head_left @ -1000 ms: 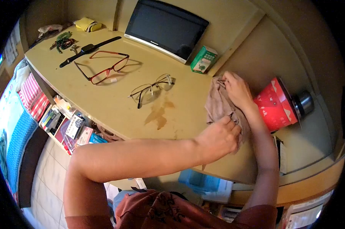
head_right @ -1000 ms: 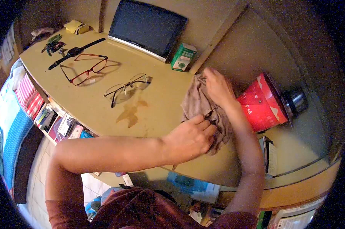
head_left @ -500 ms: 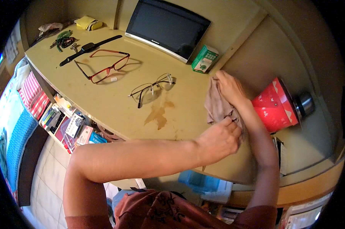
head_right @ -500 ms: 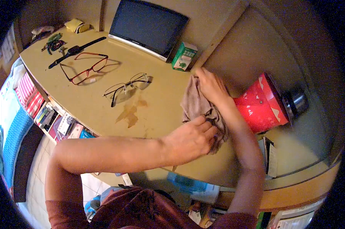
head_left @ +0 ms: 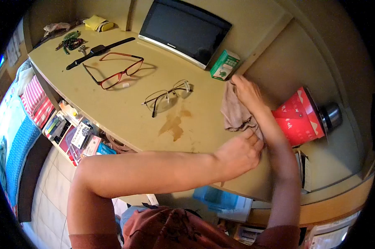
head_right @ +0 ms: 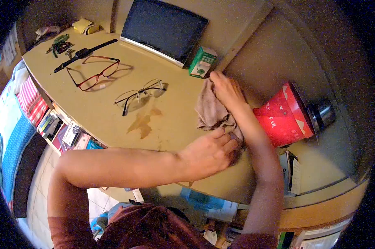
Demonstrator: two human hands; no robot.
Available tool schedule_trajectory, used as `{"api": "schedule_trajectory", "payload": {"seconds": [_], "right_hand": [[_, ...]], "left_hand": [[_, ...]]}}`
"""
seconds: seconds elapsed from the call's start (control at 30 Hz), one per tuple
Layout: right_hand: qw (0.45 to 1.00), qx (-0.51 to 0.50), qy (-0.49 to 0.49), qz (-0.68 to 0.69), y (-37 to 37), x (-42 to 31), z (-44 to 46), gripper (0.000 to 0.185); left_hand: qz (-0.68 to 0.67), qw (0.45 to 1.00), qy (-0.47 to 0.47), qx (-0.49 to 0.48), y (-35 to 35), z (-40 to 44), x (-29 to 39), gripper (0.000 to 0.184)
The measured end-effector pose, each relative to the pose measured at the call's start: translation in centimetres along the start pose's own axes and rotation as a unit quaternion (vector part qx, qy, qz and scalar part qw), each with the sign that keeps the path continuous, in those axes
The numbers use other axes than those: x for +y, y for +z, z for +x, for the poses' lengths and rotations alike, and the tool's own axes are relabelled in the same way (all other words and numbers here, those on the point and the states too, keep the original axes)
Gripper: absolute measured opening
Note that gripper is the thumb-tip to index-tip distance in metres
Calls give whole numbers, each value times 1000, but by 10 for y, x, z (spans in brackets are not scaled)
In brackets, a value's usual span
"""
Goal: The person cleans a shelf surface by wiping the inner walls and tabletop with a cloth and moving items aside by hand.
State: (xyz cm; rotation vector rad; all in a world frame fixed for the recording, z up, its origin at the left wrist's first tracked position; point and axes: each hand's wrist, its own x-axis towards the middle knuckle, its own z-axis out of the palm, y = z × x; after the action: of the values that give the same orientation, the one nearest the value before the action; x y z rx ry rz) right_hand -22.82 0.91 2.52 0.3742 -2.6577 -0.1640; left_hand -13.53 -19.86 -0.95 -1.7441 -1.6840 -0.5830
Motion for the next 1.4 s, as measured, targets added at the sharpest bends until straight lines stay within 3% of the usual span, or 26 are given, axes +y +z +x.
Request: {"api": "schedule_trajectory", "payload": {"seconds": [0.1,0.23,0.53,0.77,0.83,0.97,1.23,1.4], "right_hand": [[999,-33,12,0,-14,-5,-19,13],[1000,-27,15,0,-17,-10,-13,21],[999,-41,8,-9,-18,-5,-18,12],[1000,-14,-19,-1,-5,3,-10,16],[998,-60,1,38,-17,-3,-20,15],[999,-38,-6,-20,-8,-2,-7,16],[997,-50,-44,39,-29,-13,-19,14],[999,-46,-17,-9,-7,-5,1,14]], "left_hand": [[2,999,12,-37,-6,-2,-4,20],[24,1000,8,-13,1,3,3,20],[-19,999,2,-32,5,2,2,21],[5,1000,12,-24,-2,0,0,21],[14,1000,11,-19,2,0,0,21],[22,1000,12,-17,3,2,4,21],[45,999,14,-8,-2,1,4,22],[50,998,15,-20,3,2,4,23]]}}
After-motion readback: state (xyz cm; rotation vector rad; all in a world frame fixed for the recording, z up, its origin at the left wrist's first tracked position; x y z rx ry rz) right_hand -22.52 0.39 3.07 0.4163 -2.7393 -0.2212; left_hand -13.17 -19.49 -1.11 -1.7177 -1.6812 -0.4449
